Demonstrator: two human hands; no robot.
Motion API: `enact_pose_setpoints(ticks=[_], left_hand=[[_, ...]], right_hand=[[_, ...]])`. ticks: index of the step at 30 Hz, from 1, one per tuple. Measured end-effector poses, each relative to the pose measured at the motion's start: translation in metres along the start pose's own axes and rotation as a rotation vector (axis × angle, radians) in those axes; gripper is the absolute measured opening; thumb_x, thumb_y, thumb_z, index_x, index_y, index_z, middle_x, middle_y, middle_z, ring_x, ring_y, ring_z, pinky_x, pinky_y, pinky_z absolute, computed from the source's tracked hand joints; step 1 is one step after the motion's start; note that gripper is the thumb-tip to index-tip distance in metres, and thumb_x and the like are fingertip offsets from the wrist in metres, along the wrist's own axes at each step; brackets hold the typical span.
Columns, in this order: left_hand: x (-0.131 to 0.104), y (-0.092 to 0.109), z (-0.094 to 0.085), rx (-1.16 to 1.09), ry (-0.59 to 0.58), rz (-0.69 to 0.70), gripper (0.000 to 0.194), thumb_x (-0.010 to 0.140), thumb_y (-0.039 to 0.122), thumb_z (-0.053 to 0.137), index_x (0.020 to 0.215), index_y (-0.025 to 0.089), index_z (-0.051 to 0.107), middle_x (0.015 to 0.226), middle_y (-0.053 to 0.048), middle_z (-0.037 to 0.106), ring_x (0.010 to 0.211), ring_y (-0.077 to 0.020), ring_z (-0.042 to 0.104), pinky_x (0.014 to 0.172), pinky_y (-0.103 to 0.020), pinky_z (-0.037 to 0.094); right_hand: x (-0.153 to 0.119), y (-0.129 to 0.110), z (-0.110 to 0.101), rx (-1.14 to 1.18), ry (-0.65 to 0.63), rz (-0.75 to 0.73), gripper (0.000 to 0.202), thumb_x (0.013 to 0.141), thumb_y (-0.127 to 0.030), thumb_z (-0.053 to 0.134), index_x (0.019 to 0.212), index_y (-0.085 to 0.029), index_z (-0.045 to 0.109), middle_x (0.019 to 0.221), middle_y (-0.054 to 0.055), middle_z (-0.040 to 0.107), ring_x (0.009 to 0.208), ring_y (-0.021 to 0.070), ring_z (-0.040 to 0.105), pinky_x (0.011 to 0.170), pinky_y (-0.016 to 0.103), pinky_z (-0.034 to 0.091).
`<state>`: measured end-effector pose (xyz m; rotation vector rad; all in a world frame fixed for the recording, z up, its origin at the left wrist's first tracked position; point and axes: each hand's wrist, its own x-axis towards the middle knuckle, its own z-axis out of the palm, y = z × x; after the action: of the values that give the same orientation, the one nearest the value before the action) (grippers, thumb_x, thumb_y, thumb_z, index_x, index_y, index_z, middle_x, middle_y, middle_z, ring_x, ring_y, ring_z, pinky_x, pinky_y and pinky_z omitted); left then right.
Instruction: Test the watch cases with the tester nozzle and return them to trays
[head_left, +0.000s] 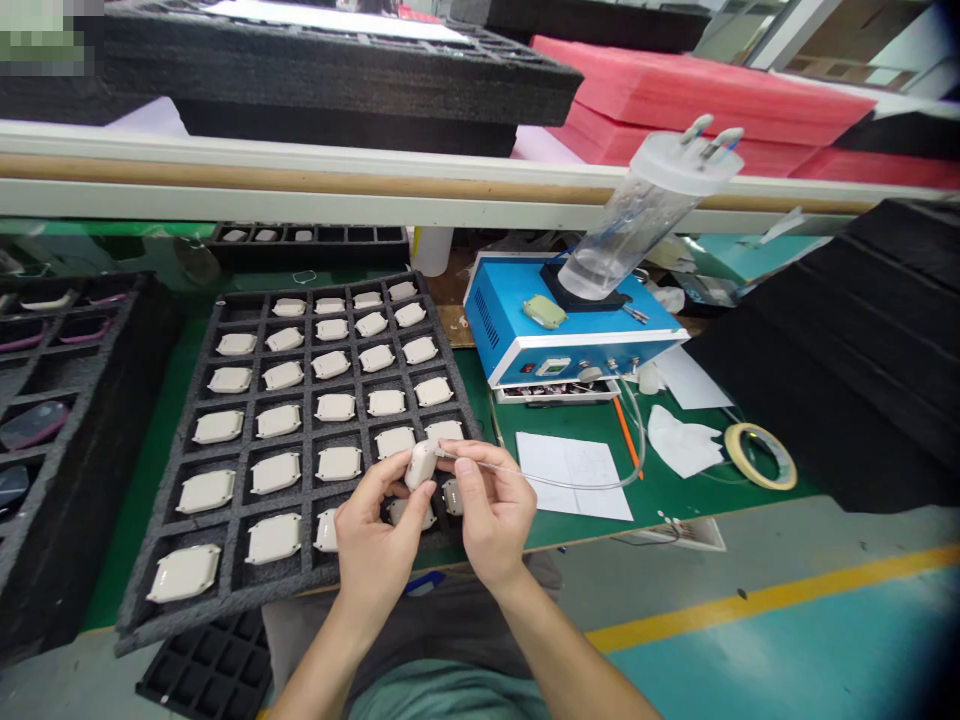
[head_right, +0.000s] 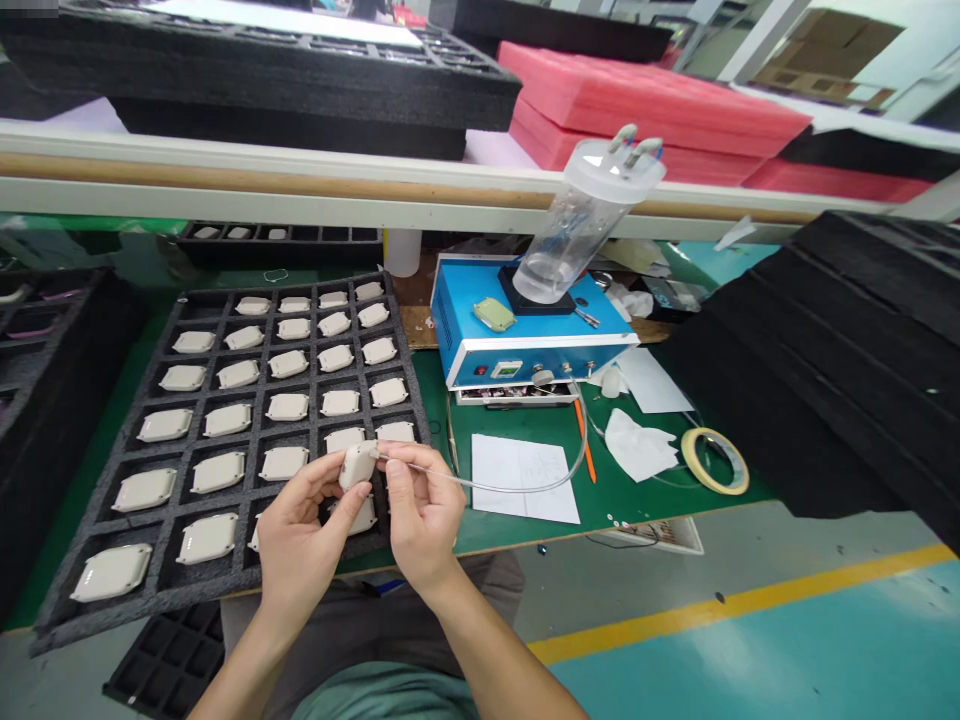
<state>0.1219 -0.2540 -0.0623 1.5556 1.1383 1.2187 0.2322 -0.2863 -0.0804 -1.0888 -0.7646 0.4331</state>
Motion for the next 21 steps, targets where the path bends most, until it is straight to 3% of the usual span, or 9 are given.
enact_pose_setpoints(ticks=[21], left_hand=[[-0.0009,-0.0034,0.0001,-0.011,-0.009,0.014,0.027,0.083,0.023,0.080,0.110,0.021,0.080,0.098,-0.004,0.082,0.075,-0.0148,0.073,0.072,-0.022,0.060]], right_hand=[[-0.0004,0.0008,0.0000,0.053,-0.010,-0.006,0.011,0.100,-0.022,0.066,0.101,-0.024,0.076,0.102,0.005,0.081,0.098,0.0174,0.080,0.085,0.029,0.069]])
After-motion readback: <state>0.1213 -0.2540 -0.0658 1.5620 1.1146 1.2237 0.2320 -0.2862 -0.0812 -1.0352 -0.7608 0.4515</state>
